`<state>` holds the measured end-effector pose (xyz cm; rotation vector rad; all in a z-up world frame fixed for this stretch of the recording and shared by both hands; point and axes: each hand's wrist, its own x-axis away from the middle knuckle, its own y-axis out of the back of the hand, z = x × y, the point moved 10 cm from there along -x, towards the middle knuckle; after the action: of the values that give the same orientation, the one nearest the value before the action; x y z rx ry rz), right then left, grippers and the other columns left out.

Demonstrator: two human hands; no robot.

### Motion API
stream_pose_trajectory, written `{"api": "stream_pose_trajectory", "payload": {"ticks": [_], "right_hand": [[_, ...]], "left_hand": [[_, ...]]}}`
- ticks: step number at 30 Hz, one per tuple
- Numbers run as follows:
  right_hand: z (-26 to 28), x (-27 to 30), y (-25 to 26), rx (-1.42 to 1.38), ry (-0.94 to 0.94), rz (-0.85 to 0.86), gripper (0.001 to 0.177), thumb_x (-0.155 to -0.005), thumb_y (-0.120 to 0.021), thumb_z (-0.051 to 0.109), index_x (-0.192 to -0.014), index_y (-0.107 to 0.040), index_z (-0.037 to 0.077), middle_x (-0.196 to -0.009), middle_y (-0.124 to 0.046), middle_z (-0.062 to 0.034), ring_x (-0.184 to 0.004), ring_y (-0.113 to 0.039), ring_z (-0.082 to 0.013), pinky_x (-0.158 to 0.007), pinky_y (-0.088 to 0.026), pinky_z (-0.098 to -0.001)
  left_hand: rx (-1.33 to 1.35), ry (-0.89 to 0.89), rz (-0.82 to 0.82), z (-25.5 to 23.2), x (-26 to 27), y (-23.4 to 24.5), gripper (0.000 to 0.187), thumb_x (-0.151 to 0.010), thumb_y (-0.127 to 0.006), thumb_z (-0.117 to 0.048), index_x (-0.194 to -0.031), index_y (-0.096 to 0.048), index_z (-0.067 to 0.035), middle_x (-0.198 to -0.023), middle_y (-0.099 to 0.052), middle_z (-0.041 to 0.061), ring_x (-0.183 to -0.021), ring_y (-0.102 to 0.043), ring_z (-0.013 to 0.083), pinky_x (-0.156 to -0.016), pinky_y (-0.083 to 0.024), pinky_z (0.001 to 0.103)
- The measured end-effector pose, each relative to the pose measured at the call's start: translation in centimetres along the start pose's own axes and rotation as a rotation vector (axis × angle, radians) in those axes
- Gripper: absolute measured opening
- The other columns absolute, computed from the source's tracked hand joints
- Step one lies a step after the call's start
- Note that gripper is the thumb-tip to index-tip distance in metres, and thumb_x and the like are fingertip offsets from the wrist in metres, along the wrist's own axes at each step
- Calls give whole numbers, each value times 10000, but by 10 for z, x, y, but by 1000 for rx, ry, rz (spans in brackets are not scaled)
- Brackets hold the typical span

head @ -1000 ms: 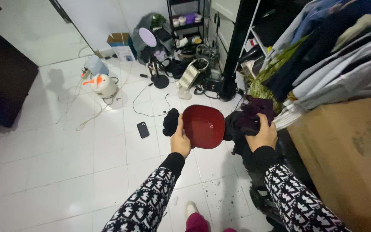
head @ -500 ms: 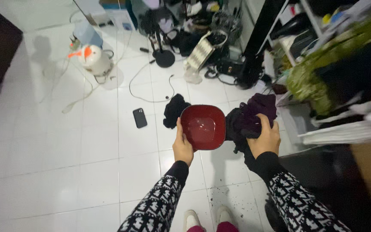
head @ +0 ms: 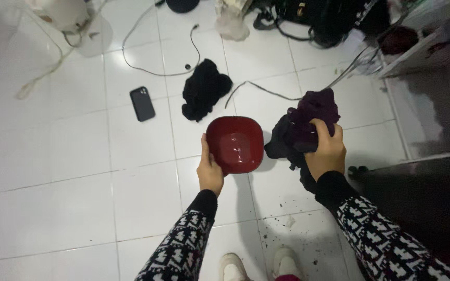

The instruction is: The person disassembles a standing electric fan. They remove the front grille, then the fan blade, and finally the rear grille, placing each component on a cardboard box.

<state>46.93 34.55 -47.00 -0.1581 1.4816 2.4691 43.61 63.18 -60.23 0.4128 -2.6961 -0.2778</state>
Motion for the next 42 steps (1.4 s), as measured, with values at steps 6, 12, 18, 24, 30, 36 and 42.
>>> {"api": "stream_pose_trajectory", "payload": {"ticks": [6, 12, 18, 24, 30, 36, 42], "right_hand": [[-49, 8, -74, 104, 21, 39, 588, -681, -762, 9, -1215, -556, 140, -1246, -464, -254, -1049, -572, -428, -887, -499, -453], [-94, 5, -129, 205, -176, 215, 668, -665, -724, -53, -1248, -517, 199, -1348, -364, -214, -1180, -463, -410, -970, -437, -446], [-125, 10, -172, 172, -235, 336, 756, -699, -721, -34, -1318, -416, 275, -1407, -269, -183, -1275, -372, -394, -1034, -384, -444], [-143, 29, -199, 138, -301, 539, 900, -702, -761, 37, -1377, -265, 368, -1490, -67, -176, -1346, -244, -413, -1068, -338, -471], [-147, 43, -196, 253, -318, 635, 1018, -708, -794, 223, -1418, -100, 445, -1508, 79, -211, -1368, -158, -437, -1058, -342, -482], [-132, 50, -168, 418, -401, 719, 956, -762, -716, 411, -1434, -37, 454, -1533, 15, -175, -1344, -292, -358, -952, -474, -467], [-81, 4, -81, 415, -192, 349, 659, -757, -683, 375, -1347, -398, 302, -1441, -342, -85, -1241, -444, -274, -894, -499, -425]], "left_hand": [[-31, -146, -43, 68, -41, -23, 585, -960, -273, -48, -1479, -199, -309, -1347, -492, 171, -1146, -562, 271, -936, -490, 366], [-12, 24, 8, 118, -67, -48, 569, -965, -276, -95, -1465, -166, -343, -1352, -488, 134, -1149, -568, 241, -954, -483, 349], [-65, 57, 4, 159, -79, -58, 583, -962, -280, -107, -1471, -148, -358, -1338, -515, 121, -1147, -581, 242, -951, -494, 332], [11, 55, -82, 185, -75, -52, 604, -929, -283, -74, -1460, -179, -341, -1389, -451, 129, -1176, -546, 261, -922, -515, 341], [19, 223, -9, 205, -75, -51, 582, -962, -258, -140, -1462, -52, -356, -1461, -314, 99, -1241, -438, 275, -901, -505, 357], [-348, 47, -114, 200, -84, -46, 723, -976, -488, -242, -1534, -34, -172, -1367, -255, 367, -1229, -359, 465, -1000, -372, 443], [-311, -98, -250, 67, -48, -35, 431, -851, -534, -227, -1262, -537, -98, -1154, -617, 132, -1051, -593, 304, -893, -462, 383]]}}
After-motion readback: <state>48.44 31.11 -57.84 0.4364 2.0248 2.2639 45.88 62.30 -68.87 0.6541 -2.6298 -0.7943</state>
